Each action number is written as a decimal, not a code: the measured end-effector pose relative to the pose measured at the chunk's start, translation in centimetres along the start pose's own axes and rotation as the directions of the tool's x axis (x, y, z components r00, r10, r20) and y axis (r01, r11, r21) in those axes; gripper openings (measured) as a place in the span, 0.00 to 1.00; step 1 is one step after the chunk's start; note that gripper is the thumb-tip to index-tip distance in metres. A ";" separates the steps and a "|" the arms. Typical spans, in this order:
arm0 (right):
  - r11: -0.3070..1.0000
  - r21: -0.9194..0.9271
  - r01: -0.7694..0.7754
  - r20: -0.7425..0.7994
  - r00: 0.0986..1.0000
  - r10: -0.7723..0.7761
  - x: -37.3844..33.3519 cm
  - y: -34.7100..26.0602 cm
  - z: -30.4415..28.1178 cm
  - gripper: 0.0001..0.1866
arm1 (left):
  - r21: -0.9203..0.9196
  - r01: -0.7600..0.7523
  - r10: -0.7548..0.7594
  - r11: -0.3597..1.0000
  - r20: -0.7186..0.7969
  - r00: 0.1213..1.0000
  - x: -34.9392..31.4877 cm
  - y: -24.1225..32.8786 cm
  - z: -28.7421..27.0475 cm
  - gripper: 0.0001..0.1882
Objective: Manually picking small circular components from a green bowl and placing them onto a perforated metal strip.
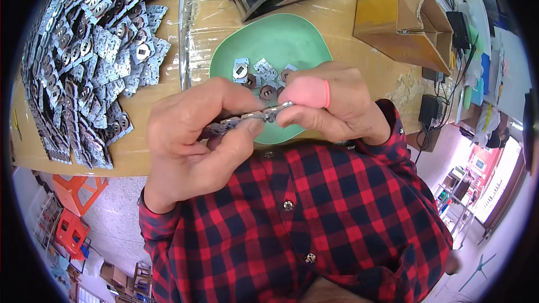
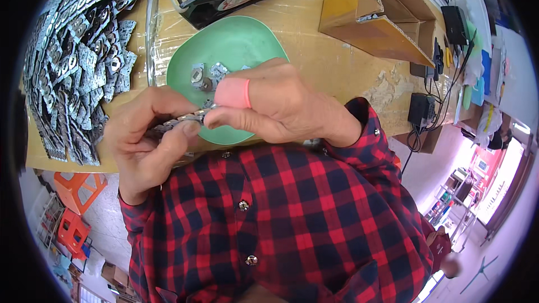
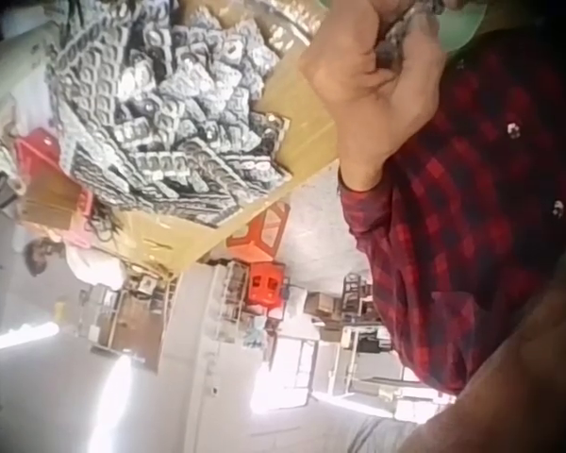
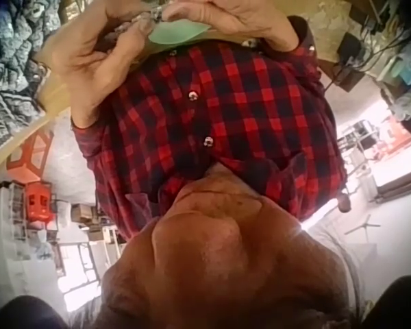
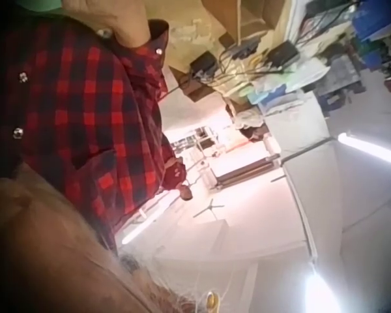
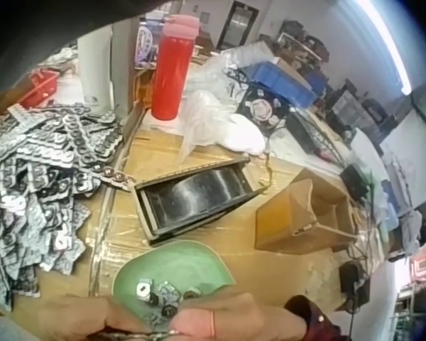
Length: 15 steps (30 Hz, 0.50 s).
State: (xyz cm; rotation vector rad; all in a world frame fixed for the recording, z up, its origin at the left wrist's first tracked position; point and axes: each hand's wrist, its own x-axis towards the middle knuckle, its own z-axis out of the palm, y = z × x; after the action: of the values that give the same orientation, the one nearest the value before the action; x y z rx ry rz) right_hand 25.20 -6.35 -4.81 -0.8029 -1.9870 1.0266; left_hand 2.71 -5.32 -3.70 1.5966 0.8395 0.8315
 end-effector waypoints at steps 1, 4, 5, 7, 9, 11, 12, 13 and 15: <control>1.000 0.001 0.000 0.000 1.000 0.000 -0.1 0.0 0.0 0.09 | 0.001 0.000 0.000 1.000 0.000 1.000 0.0 0.1 -0.1 0.04; 0.998 0.029 -0.061 0.039 0.997 0.060 -0.3 -0.1 0.1 0.11 | -0.124 0.149 -0.138 0.981 0.095 0.986 -0.2 0.3 0.0 0.06; 0.998 0.003 -0.063 0.021 0.998 0.063 -0.1 -0.2 0.1 0.10 | -0.254 0.158 -0.160 0.954 0.015 0.987 -0.2 0.1 0.8 0.07; 0.998 -0.023 -0.067 0.003 0.998 0.067 0.0 -0.6 -0.1 0.10 | -0.381 0.154 -0.191 0.912 -0.062 0.980 -0.2 -0.2 1.1 0.08; 0.955 0.152 -0.253 0.062 0.967 0.246 0.1 -1.5 -0.2 0.10 | -0.509 0.243 -0.228 0.826 0.093 0.969 -0.2 -0.3 0.5 0.08; 0.711 0.527 -0.466 0.170 0.877 0.449 0.2 -2.1 -0.2 0.10 | -0.588 0.264 -0.234 0.764 0.128 0.964 -0.3 -0.2 0.5 0.08; 0.290 0.766 -0.574 0.347 0.749 0.565 0.2 -2.2 -0.3 0.11 | -0.661 0.287 -0.234 0.693 0.170 0.957 -0.3 -0.3 0.6 0.07; 0.292 0.766 -0.572 0.344 0.749 0.567 0.1 -2.2 -0.2 0.11 | -0.662 0.287 -0.232 0.693 0.173 0.957 -0.2 -0.3 0.7 0.07; 0.312 0.799 -0.514 0.272 0.772 0.575 0.0 -1.9 0.1 0.14 | -0.615 0.204 -0.224 0.762 0.046 0.974 -0.3 -0.3 0.9 0.08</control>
State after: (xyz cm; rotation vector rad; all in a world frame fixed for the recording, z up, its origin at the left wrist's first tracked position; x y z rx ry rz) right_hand 24.73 -7.28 -3.22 -0.9044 -0.8268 2.1127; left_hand 3.30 -5.97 -4.18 0.8866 0.6584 0.8522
